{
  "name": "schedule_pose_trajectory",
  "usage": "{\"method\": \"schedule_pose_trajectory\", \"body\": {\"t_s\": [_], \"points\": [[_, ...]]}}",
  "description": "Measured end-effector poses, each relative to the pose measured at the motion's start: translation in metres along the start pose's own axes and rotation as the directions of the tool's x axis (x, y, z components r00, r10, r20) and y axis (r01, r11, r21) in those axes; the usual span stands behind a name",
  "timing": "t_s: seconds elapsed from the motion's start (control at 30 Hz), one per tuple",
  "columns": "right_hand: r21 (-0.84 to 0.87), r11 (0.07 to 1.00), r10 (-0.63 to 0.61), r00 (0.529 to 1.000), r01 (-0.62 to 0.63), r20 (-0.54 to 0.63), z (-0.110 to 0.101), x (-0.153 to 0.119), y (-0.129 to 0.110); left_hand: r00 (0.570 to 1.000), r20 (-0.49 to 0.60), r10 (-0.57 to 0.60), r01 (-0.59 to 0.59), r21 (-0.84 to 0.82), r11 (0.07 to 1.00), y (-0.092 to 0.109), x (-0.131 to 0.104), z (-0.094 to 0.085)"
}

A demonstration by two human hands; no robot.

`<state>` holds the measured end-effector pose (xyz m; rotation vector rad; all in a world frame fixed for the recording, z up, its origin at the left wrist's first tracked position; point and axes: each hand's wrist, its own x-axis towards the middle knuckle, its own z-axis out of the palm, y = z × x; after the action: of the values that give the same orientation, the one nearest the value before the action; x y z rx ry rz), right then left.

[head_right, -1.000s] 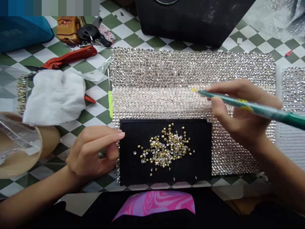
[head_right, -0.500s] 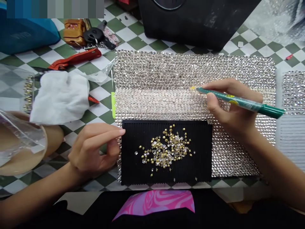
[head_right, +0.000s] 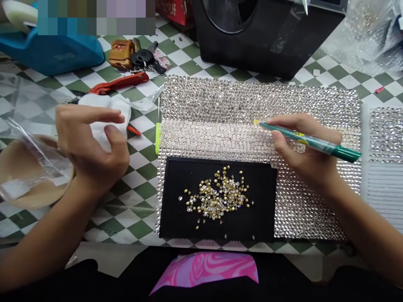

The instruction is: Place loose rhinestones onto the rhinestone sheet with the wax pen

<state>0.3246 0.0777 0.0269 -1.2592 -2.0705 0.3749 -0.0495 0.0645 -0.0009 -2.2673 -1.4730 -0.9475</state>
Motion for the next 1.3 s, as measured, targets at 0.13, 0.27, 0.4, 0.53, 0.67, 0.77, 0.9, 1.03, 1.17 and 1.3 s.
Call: {"method": "schedule_pose_trajectory", "body": {"t_s": [0.13, 0.27, 0.4, 0.53, 0.67, 0.77, 0.9, 1.03, 1.17, 1.3], "points": [[-0.015, 0.996, 0.087, 0.996, -0.086, 0.033, 0.003, -0.001, -0.004, 0.996, 0.038, -0.080, 0.080, 0.001, 0.997, -0.018, 0.004, 0.002], [-0.016, 0.995, 0.100, 0.995, -0.100, 0.014, 0.004, -0.002, -0.007, 0.975, 0.107, -0.194, 0.198, -0.024, 0.980, -0.022, 0.012, 0.007], [-0.005, 0.997, 0.079, 0.997, -0.079, -0.009, 0.004, -0.004, -0.006, 0.955, 0.226, -0.191, 0.196, -0.001, 0.981, -0.016, 0.031, 0.026], [0.007, 0.999, 0.054, 0.998, -0.054, -0.022, 0.004, -0.005, -0.004, 0.890, 0.325, -0.320, 0.307, 0.092, 0.947, -0.017, 0.058, 0.048], [-0.003, 0.999, 0.052, 0.998, -0.052, -0.026, 0.003, -0.005, -0.003, 0.773, 0.415, -0.480, 0.461, 0.152, 0.874, -0.031, 0.084, 0.068], [-0.025, 0.999, 0.045, 0.999, -0.046, -0.011, 0.002, -0.005, -0.003, 0.716, 0.410, -0.566, 0.553, 0.163, 0.817, -0.046, 0.101, 0.082], [-0.038, 0.998, 0.041, 0.999, -0.041, 0.001, 0.001, -0.006, -0.002, 0.654, 0.414, -0.633, 0.612, 0.203, 0.765, -0.061, 0.123, 0.096], [-0.035, 0.998, 0.044, 0.999, -0.043, 0.012, 0.001, -0.006, -0.001, 0.645, 0.416, -0.640, 0.624, 0.197, 0.756, -0.067, 0.135, 0.099], [-0.018, 0.999, 0.049, 0.999, -0.049, 0.022, 0.001, -0.006, 0.000, 0.639, 0.449, -0.624, 0.636, 0.147, 0.757, -0.068, 0.136, 0.098], [-0.021, 0.998, 0.052, 0.998, -0.052, 0.023, 0.000, -0.006, -0.001, 0.618, 0.464, -0.634, 0.645, 0.162, 0.747, -0.060, 0.135, 0.096]]}}
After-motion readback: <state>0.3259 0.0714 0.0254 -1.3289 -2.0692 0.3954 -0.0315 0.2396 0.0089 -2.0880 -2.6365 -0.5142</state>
